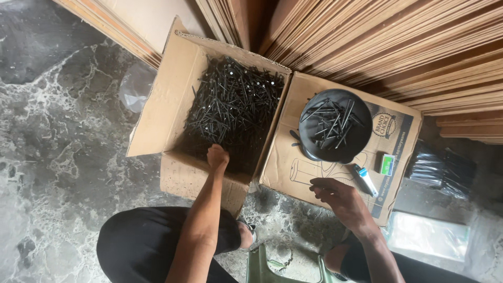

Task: The person sits on a small stool and repeatedly picks up nails from a large cardboard box with their left hand, then transfers them to a black bowl with their right hand. The task continues throughout the clip as the person moves nails from the box to the bowl.

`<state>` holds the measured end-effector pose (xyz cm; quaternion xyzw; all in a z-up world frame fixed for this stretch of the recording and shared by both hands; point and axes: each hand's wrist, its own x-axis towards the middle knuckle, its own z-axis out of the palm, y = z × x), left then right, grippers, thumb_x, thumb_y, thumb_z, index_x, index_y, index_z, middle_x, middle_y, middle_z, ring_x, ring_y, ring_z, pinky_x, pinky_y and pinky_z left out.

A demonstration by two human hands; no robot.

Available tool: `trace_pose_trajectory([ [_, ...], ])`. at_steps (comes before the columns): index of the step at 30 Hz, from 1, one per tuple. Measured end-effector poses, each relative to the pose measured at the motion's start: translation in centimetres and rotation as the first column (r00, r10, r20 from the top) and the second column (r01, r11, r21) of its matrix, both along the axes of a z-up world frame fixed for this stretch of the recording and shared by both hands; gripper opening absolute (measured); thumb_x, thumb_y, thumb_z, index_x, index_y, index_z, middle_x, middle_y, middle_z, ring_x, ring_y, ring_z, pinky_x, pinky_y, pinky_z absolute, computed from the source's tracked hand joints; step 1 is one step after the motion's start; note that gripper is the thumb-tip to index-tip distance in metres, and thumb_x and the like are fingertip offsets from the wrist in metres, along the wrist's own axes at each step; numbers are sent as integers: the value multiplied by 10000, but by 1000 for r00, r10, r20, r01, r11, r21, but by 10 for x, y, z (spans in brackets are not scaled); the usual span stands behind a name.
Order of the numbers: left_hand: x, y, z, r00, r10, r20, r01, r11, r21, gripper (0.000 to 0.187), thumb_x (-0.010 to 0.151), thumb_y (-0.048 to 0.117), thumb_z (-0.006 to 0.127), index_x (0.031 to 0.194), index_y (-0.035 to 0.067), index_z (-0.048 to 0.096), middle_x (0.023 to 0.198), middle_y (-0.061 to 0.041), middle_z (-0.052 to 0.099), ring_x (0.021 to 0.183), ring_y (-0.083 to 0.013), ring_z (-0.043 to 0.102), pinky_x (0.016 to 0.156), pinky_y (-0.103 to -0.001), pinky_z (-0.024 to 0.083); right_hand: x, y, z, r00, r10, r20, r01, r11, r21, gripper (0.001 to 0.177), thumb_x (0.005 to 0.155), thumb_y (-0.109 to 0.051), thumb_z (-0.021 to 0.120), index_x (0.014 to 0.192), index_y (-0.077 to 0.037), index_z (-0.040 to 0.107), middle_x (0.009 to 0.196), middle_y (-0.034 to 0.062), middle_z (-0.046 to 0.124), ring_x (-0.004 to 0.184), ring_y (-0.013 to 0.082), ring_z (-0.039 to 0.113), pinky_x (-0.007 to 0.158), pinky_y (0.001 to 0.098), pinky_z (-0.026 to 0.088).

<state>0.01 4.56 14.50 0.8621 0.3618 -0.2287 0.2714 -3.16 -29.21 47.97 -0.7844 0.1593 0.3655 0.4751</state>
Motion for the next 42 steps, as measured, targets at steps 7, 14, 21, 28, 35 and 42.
trace_pose_trajectory([
  [7,-4,-9,17,927,337,165,-298,929,-221,359,733,97,520,423,-3,370,430,-128,507,415,-189,571,361,-337,369,-1,1,-5,991,79,104,-83,996,31,337,786,-203,607,1109,-121,655,1059,45,717,908,156,705,818,267,543],
  [14,16,-40,75,792,536,291,-354,793,-496,228,847,172,478,932,14,620,660,-118,636,513,-185,624,415,-297,484,-14,-3,4,943,45,329,-101,983,154,276,797,-77,613,1062,-21,667,895,177,699,800,239,678,730,345,555],
  [21,26,-122,233,688,228,689,81,919,-386,217,814,254,622,922,79,691,898,-170,645,815,-341,640,708,-391,529,-21,-8,19,878,41,476,-63,998,30,255,815,-103,615,1060,-59,671,946,158,694,820,248,688,719,333,572],
  [28,-17,-202,317,762,18,647,479,657,-582,214,865,322,609,856,130,706,778,-60,654,683,-164,619,619,-256,505,-27,-3,27,722,165,672,-8,973,-230,355,881,-194,550,1204,-49,570,1105,192,612,945,316,627,776,383,547],
  [35,-28,-218,318,772,-39,635,526,600,-603,195,865,250,623,887,66,680,775,-84,629,676,-178,631,657,-285,505,-30,-12,0,776,-27,630,185,965,-187,160,825,-263,656,954,-193,720,821,48,705,731,214,671,669,347,537],
  [42,-28,-219,315,804,-104,586,514,618,-596,214,836,231,628,853,21,667,731,-155,623,684,-220,631,661,-316,496,-23,-11,0,891,-100,444,195,965,-175,202,748,-213,661,939,-186,718,787,86,703,831,267,664,790,412,503],
])
